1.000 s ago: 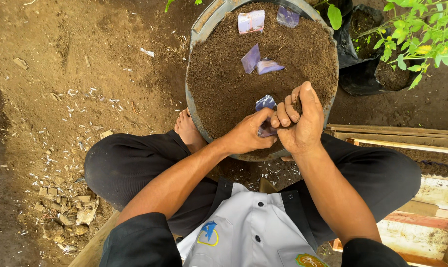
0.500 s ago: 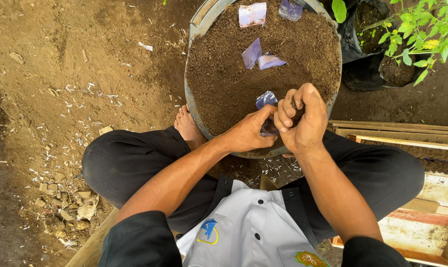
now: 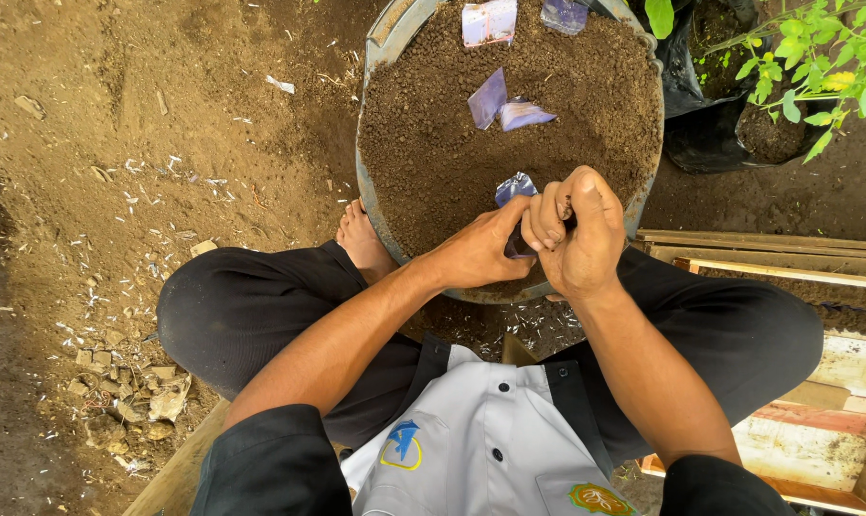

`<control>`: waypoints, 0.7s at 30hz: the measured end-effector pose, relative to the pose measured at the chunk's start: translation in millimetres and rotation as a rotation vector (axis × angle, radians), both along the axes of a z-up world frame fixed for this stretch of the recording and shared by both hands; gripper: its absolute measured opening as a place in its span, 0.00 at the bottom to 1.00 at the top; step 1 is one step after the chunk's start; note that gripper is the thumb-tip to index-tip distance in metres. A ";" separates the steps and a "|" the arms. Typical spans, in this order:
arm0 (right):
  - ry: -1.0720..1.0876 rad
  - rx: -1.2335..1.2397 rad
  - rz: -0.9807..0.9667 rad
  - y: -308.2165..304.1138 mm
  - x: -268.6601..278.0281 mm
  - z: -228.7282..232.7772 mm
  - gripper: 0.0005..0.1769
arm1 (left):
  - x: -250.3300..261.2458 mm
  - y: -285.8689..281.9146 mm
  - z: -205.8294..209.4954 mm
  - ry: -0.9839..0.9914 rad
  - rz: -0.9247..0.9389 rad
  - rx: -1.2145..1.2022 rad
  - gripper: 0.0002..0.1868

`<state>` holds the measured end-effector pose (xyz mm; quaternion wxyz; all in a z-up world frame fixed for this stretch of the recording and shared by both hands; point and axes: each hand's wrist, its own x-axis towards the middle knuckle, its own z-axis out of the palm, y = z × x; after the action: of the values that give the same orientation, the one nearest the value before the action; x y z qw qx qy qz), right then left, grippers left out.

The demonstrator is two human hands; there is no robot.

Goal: The person opens small seed packets and pours seeds into a wooden seedling tray filled with soil. They then use a small wooden block to cover the seeds with soil and pat the surface down.

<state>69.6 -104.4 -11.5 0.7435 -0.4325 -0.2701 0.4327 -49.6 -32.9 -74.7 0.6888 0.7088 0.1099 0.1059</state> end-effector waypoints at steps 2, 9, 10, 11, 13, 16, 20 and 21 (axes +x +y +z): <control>-0.033 0.007 -0.012 1.1 -2.8 1.4 0.23 | 1.4 -0.2 -6.3 0.023 0.000 0.016 0.33; -0.466 -0.015 0.162 -8.4 2.3 29.8 0.15 | -4.1 25.9 34.8 -0.044 -0.046 -0.036 0.34; -0.724 -0.082 0.192 -11.5 5.3 40.8 0.12 | -6.9 28.6 40.2 -0.046 -0.032 -0.045 0.37; -0.725 -0.081 0.196 -19.9 13.4 40.8 0.12 | -6.3 26.8 29.7 -0.047 -0.027 -0.045 0.37; -1.209 -0.236 0.186 -35.3 29.3 40.8 0.14 | -5.7 24.6 9.2 -0.071 -0.010 -0.134 0.38; -1.432 -0.293 0.266 -43.1 29.4 38.5 0.12 | -8.5 29.9 15.1 -0.073 -0.059 -0.131 0.39; -1.330 -0.276 0.256 -43.6 23.6 24.6 0.10 | -9.9 28.7 17.8 -0.059 -0.150 -0.161 0.42; -1.331 -0.218 0.206 -44.4 24.7 19.2 0.09 | -8.3 27.1 13.6 -0.055 -0.125 -0.314 0.41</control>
<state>94.3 -148.8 7.8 0.3264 -0.6510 -0.6644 0.1679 -58.0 -5.8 -61.1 0.7989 0.5949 0.0619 0.0637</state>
